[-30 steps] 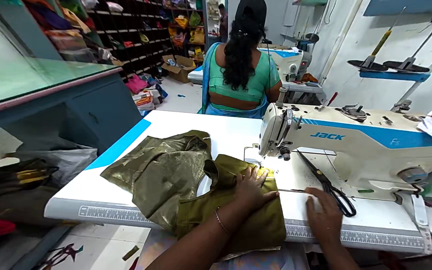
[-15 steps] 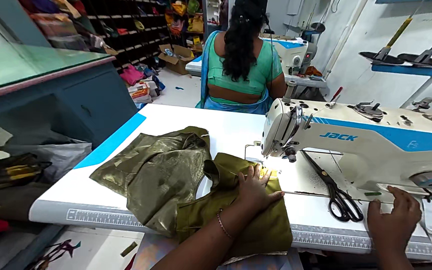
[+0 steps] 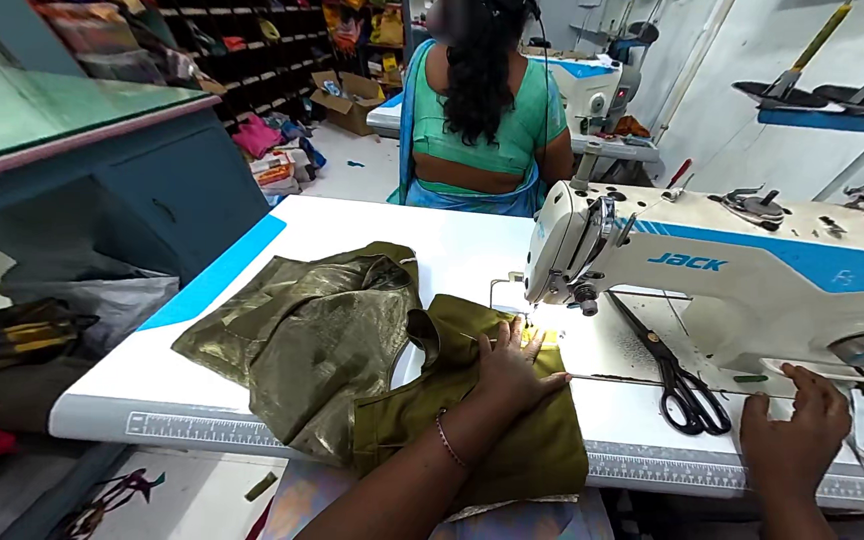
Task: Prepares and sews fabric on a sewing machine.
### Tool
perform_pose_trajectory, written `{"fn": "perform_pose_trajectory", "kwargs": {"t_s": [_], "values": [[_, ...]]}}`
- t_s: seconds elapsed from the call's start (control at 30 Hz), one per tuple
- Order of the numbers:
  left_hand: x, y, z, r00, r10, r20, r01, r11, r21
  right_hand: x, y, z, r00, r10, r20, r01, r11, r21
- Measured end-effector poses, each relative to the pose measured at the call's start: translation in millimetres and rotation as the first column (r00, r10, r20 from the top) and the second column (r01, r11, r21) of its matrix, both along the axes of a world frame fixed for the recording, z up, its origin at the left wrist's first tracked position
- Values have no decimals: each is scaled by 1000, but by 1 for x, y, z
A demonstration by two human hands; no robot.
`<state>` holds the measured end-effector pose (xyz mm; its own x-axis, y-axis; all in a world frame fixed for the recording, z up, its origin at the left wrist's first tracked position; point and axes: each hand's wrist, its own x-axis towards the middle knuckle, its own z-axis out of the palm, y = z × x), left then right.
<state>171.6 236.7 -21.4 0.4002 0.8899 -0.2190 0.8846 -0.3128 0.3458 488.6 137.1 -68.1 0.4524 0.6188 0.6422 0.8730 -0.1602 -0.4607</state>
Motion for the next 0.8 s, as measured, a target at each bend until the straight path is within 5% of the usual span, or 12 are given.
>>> {"fn": "perform_pose_trajectory", "kwargs": {"t_s": [0.8], "values": [[-1,1,-4,1000,-4,-28,4,1000,-3,4,4,-5,993,-113,18,114,990,-85]]}}
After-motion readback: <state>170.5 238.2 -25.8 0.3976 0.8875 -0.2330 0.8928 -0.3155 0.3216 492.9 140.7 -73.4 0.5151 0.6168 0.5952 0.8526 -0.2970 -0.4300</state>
